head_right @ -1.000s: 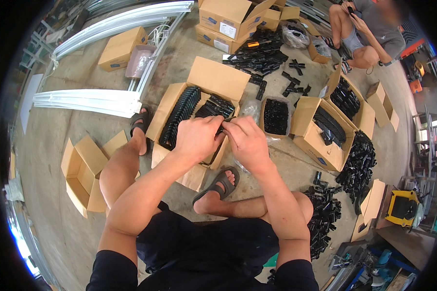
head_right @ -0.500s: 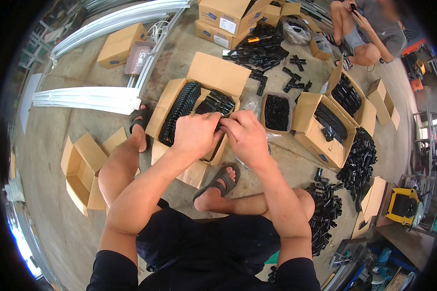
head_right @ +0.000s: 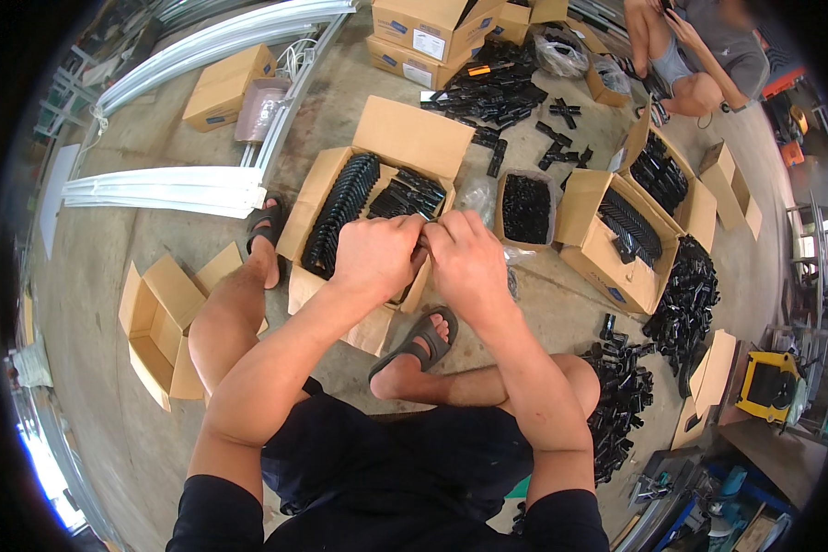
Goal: The person sits on the floor in a warehouse and assembles small black plastic components by hand. They pick up individual pieces from a pile, snap them together to form a larger unit, and place the finished assembly into a cardboard box.
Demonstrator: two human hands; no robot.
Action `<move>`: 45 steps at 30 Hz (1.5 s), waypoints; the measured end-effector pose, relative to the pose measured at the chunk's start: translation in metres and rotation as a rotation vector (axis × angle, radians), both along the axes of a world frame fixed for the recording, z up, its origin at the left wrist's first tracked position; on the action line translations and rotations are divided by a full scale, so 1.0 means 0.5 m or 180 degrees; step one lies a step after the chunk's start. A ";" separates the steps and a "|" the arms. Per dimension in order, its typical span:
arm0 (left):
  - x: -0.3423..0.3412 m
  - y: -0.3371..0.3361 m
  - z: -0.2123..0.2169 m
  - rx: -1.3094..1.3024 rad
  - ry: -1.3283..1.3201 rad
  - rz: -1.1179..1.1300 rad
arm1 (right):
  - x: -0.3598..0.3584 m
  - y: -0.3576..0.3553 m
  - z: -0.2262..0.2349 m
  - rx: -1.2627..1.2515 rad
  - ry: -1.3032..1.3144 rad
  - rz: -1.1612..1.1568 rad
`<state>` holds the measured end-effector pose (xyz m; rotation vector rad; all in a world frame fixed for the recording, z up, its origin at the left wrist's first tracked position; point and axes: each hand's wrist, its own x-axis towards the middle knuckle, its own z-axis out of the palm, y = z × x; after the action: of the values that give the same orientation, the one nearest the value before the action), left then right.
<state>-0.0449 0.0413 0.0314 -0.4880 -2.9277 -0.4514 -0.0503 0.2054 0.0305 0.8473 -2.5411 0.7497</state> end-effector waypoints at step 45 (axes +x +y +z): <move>-0.022 -0.003 0.027 0.5572 -0.1524 0.0599 | -0.064 0.196 -0.456 0.2093 -0.2727 -0.0232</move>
<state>-0.0561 0.0396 0.0450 0.2044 -1.6244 -2.7372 -0.0825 0.3031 -0.1973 0.6808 -3.6754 0.2433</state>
